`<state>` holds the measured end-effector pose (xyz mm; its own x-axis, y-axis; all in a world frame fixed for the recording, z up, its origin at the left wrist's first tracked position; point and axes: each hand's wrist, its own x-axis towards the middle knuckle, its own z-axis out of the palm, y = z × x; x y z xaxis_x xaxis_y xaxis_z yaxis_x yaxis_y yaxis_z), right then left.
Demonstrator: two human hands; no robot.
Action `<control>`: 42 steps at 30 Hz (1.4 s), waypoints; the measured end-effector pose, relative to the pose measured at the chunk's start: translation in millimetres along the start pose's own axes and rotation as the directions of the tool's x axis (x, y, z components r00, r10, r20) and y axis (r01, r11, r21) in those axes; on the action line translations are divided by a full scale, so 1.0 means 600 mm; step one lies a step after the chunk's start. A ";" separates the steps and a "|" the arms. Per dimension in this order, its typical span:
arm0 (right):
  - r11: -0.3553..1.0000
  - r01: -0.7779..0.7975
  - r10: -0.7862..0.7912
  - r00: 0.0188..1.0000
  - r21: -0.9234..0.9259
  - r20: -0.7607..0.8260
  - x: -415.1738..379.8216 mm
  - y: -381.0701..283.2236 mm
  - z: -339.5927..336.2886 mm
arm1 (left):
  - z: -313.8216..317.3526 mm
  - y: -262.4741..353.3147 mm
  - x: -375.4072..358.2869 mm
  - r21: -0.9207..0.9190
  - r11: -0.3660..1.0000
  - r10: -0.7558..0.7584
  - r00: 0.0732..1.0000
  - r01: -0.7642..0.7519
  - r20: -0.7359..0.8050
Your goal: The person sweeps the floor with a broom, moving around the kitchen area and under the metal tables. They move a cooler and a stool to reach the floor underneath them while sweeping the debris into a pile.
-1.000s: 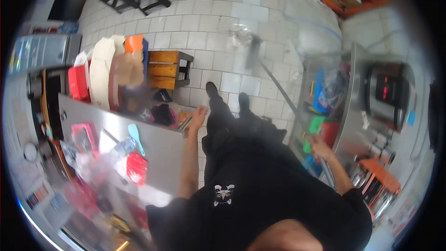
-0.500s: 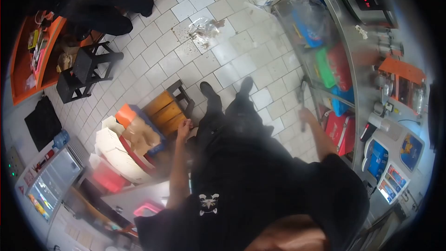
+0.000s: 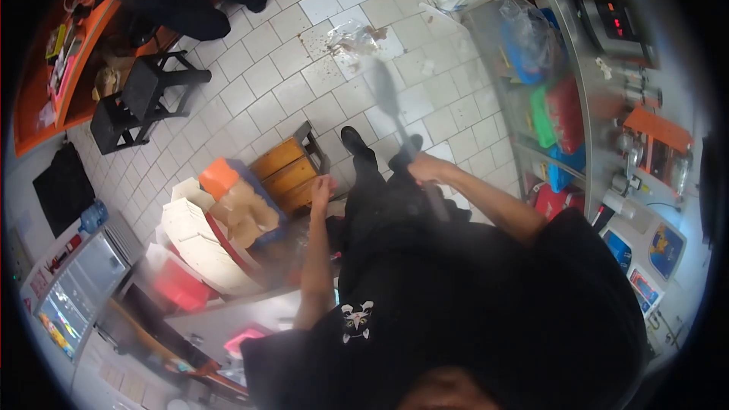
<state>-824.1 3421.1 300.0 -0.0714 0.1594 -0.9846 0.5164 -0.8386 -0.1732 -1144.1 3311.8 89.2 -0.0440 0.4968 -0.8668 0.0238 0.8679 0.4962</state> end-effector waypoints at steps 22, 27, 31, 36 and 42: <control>0.825 0.507 -0.368 0.817 -0.248 0.444 0.207 -0.195 0.019 | -0.029 -0.101 -0.087 -0.265 0.964 -0.067 0.976 0.010 -0.208; 0.885 0.400 -0.343 0.906 -0.239 0.249 -0.035 0.031 -0.182 | 0.020 -0.038 -0.094 -0.181 0.983 -0.043 0.984 0.011 -0.173; 0.976 0.161 -0.167 0.986 -0.144 -0.028 -0.235 0.217 -0.275 | 0.070 -0.026 -0.091 -0.070 0.998 -0.016 0.991 0.007 -0.130; 0.983 -0.035 0.075 0.972 0.179 -0.221 -0.353 0.436 -0.359 | 0.103 -0.098 -0.006 -0.004 1.000 0.029 0.995 -0.029 -0.092; 0.954 -0.163 0.233 0.933 0.253 -0.275 -0.229 0.661 -0.468 | 0.140 -0.035 -0.018 0.193 0.969 0.157 0.988 -0.151 -0.014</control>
<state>-370.1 3213.1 373.0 0.2879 0.0968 -0.9528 0.2885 -0.9574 -0.0101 -1060.5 3288.5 84.1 -0.0538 0.6266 -0.7775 0.2226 0.7665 0.6024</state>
